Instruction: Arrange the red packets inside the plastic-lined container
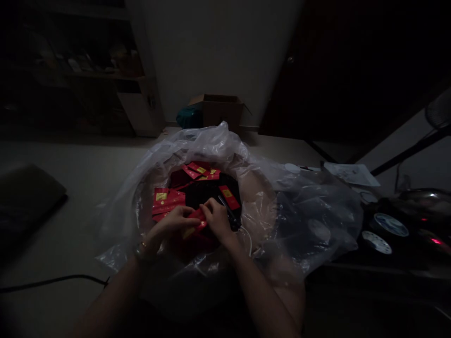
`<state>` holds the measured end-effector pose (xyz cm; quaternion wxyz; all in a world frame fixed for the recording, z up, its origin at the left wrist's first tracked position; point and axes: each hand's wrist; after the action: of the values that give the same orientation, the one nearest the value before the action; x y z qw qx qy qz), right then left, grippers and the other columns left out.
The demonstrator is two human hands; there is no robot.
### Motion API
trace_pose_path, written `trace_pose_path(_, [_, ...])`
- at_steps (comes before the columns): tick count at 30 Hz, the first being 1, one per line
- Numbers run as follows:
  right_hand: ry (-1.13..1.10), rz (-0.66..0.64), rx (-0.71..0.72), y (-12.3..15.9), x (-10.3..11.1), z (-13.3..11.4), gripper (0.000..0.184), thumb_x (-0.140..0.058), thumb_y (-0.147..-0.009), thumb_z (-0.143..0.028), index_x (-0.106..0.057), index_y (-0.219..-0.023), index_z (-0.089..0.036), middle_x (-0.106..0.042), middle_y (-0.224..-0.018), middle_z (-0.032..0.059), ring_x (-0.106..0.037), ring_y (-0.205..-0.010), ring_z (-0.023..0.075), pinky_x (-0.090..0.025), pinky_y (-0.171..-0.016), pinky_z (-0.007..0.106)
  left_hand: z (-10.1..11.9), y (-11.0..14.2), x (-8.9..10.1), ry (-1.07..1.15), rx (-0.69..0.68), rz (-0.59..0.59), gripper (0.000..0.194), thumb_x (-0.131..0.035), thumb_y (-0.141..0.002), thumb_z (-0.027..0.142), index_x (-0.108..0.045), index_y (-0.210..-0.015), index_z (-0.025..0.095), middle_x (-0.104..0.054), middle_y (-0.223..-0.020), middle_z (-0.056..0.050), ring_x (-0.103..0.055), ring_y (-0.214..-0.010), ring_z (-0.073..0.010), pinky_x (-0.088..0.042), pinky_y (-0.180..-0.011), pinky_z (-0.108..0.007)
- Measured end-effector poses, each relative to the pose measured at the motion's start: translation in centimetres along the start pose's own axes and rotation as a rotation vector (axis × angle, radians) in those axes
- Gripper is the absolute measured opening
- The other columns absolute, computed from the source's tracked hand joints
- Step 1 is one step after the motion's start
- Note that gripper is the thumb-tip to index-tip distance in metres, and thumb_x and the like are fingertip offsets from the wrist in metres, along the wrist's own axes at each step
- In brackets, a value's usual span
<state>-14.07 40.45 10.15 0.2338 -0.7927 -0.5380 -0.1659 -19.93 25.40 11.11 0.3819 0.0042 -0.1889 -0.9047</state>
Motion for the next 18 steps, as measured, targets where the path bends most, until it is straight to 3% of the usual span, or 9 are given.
trace_pose_path(2, [-0.044,0.025,-0.048,0.0,0.6,0.9,0.024,-0.052,-0.08,-0.04,-0.058,-0.069,-0.02,-0.064,-0.068,0.0014,-0.057,-0.066,0.0157,-0.043,-0.063,0.026,-0.5,0.1,0.9,-0.001,-0.025,0.029,0.035,-0.076,-0.054,0.035,-0.068,-0.08,0.013,-0.062,-0.062,0.001,-0.055,-0.054,-0.0122,-0.037,-0.047,-0.019])
trace_pose_path(6, [-0.133,-0.051,-0.165,0.8,1.3,3.2,0.02,-0.056,-0.074,-0.037,-0.062,-0.076,-0.018,-0.068,-0.075,0.0036,-0.062,-0.072,0.0184,-0.047,-0.067,0.029,-2.0,-0.2,2.5,0.013,-0.093,0.114,0.037,-0.077,-0.052,0.029,-0.066,-0.084,0.013,-0.063,-0.069,0.0,-0.057,-0.061,-0.0132,-0.041,-0.053,-0.02])
trace_pose_path(11, [-0.116,-0.158,-0.227,3.5,1.0,5.3,0.016,-0.057,-0.072,-0.029,-0.063,-0.082,-0.018,-0.068,-0.076,0.0028,-0.064,-0.073,0.0188,-0.049,-0.065,0.029,-3.9,-0.1,2.7,-0.095,-0.132,0.163,0.035,-0.068,-0.059,0.02,-0.065,-0.093,0.013,-0.063,-0.072,0.0,-0.057,-0.064,-0.0145,-0.045,-0.059,-0.023])
trace_pose_path(16, [0.09,-0.186,-0.225,5.2,1.4,4.3,0.01,-0.054,-0.074,-0.027,-0.06,-0.077,-0.02,-0.067,-0.074,0.0015,-0.064,-0.071,0.0193,-0.047,-0.066,0.03,-4.2,0.6,1.8,-0.274,-0.34,0.247,0.035,-0.054,-0.066,0.007,-0.065,-0.098,0.017,-0.068,-0.097,-0.005,-0.061,-0.09,-0.0194,-0.047,-0.082,-0.03])
trace_pose_path(18, [0.179,-0.183,-0.2,5.5,1.8,3.4,0.009,-0.052,-0.076,-0.025,-0.06,-0.078,-0.021,-0.067,-0.075,0.0011,-0.064,-0.072,0.0191,-0.045,-0.067,0.029,-3.9,1.0,1.5,-0.405,-0.42,0.261,0.035,-0.049,-0.069,0.004,-0.066,-0.095,0.019,-0.068,-0.096,-0.005,-0.06,-0.09,-0.0189,-0.046,-0.084,-0.031])
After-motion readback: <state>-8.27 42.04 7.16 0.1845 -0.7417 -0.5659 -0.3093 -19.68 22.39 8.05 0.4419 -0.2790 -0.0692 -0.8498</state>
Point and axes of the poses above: each hand's wrist, its own y-axis away from the middle knuckle, its own x-axis out of the back of the hand, z = x × y
